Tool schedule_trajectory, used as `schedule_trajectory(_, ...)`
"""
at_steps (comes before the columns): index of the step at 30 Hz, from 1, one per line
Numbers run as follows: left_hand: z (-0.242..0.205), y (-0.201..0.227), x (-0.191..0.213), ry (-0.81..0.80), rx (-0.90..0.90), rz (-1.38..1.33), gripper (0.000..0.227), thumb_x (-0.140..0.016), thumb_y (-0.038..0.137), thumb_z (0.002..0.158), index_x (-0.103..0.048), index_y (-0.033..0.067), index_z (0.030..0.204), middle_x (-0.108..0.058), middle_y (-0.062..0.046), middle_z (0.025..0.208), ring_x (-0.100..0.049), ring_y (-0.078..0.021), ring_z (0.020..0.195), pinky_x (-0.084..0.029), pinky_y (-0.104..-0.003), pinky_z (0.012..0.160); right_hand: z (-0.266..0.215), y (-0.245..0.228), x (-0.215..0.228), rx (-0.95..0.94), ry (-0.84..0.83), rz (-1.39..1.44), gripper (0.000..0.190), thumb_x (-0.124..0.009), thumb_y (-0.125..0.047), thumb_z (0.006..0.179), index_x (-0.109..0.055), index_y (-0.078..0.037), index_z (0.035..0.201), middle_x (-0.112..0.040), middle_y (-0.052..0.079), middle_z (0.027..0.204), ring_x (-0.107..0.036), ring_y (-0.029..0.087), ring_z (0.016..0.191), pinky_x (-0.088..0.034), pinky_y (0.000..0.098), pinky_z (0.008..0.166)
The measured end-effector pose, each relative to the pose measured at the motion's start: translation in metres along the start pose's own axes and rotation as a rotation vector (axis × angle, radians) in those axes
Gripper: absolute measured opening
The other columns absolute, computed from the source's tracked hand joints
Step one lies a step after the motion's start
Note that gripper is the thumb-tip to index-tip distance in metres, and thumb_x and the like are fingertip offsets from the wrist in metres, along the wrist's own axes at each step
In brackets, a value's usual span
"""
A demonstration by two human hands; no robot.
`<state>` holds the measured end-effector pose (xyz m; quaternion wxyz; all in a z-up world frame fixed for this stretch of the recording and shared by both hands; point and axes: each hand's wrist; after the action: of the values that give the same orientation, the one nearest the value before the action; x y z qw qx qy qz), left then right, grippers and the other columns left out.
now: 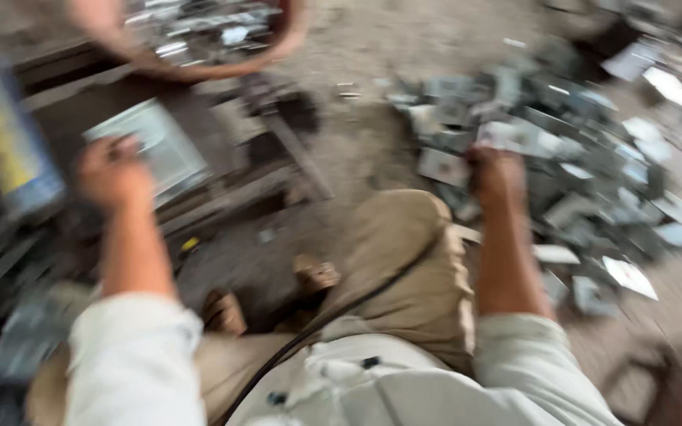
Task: The person sits on the floor and repeatedly picks up small metal plates and metal hooks. They place the hook on the plate, use a welding tool to attach them, and then drop the finished assembly onto a pile on the floor.
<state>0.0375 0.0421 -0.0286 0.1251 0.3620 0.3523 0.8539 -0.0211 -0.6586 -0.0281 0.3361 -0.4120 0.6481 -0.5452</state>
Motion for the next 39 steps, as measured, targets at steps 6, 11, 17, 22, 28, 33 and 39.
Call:
schedule_trajectory(6,-0.005,0.025,-0.005,0.167,-0.023,-0.129,0.026,-0.090,0.020,0.077,-0.080,0.0112,0.099,-0.073,-0.013,0.103,-0.071,-0.0314,0.096,-0.056,-0.042,0.087,0.012,-0.142,-0.057,0.105,-0.384,0.867,0.034,-0.051,-0.037,0.111,-0.057,-0.011,0.131,-0.063,0.011,0.106,-0.062,0.027,0.090,-0.052,0.0419,0.079)
schedule_trajectory(11,-0.007,0.048,0.003,0.119,0.029,-0.215,0.021,-0.085,0.008,0.081,-0.080,0.0114,0.101,-0.073,-0.010,0.096,-0.072,-0.0263,0.089,-0.057,-0.038,0.079,-0.067,-0.172,-0.159,0.213,-0.420,0.810,0.054,-0.055,-0.055,0.107,-0.053,-0.011,0.137,-0.063,0.012,0.094,-0.061,0.021,0.070,-0.054,0.0349,0.063)
schedule_trajectory(17,-0.009,0.061,0.011,0.011,0.197,-0.285,0.009,-0.079,0.011,0.089,-0.079,0.0128,0.098,-0.079,-0.005,0.097,-0.077,-0.0201,0.087,-0.059,-0.035,0.078,-0.180,-0.096,-0.254,0.130,-0.297,0.437,0.047,-0.072,-0.004,0.082,-0.049,-0.008,0.122,-0.060,0.003,0.087,-0.061,0.015,0.070,-0.057,0.0310,0.062)
schedule_trajectory(22,-0.009,0.057,0.008,0.114,0.057,-0.212,0.009,-0.082,0.010,0.085,-0.080,0.0128,0.093,-0.078,-0.007,0.097,-0.073,-0.0236,0.093,-0.059,-0.037,0.079,-0.186,-0.041,-0.268,0.370,-0.514,0.058,0.053,-0.084,-0.010,0.082,-0.046,-0.007,0.119,-0.057,0.002,0.097,-0.057,0.013,0.086,-0.051,0.0302,0.077)
schedule_trajectory(28,-0.009,0.051,0.005,0.152,-0.011,-0.134,0.009,-0.083,0.012,0.084,-0.081,0.0145,0.092,-0.078,-0.006,0.096,-0.072,-0.0255,0.095,-0.057,-0.038,0.084,-0.193,-0.029,-0.283,0.387,-0.564,0.081,0.060,-0.091,-0.018,0.081,-0.046,-0.006,0.119,-0.056,-0.001,0.095,-0.055,0.009,0.083,-0.049,0.0255,0.073)
schedule_trajectory(33,-0.009,0.046,0.001,0.161,0.013,-0.155,0.010,-0.084,0.014,0.083,-0.080,0.0152,0.092,-0.078,-0.004,0.096,-0.072,-0.0227,0.095,-0.058,-0.037,0.086,-0.201,-0.030,-0.290,0.374,-0.639,0.072,0.056,-0.090,-0.020,0.083,-0.049,-0.006,0.118,-0.061,0.000,0.098,-0.059,0.009,0.086,-0.052,0.0245,0.079)
schedule_trajectory(39,-0.009,0.042,-0.002,0.165,0.012,-0.146,0.011,-0.086,0.017,0.083,-0.081,0.0161,0.093,-0.079,-0.002,0.095,-0.071,-0.0213,0.098,-0.057,-0.037,0.088,-0.207,-0.027,-0.300,0.353,-0.660,0.061,0.055,-0.091,-0.022,0.081,-0.050,-0.007,0.115,-0.063,-0.001,0.093,-0.060,0.009,0.082,-0.053,0.0250,0.075)
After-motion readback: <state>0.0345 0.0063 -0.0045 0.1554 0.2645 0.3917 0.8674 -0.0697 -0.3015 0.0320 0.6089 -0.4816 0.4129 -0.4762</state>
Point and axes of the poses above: each hand's wrist, its own z-axis towards the middle knuckle, its own x-axis out of the back of the hand, y = z × x
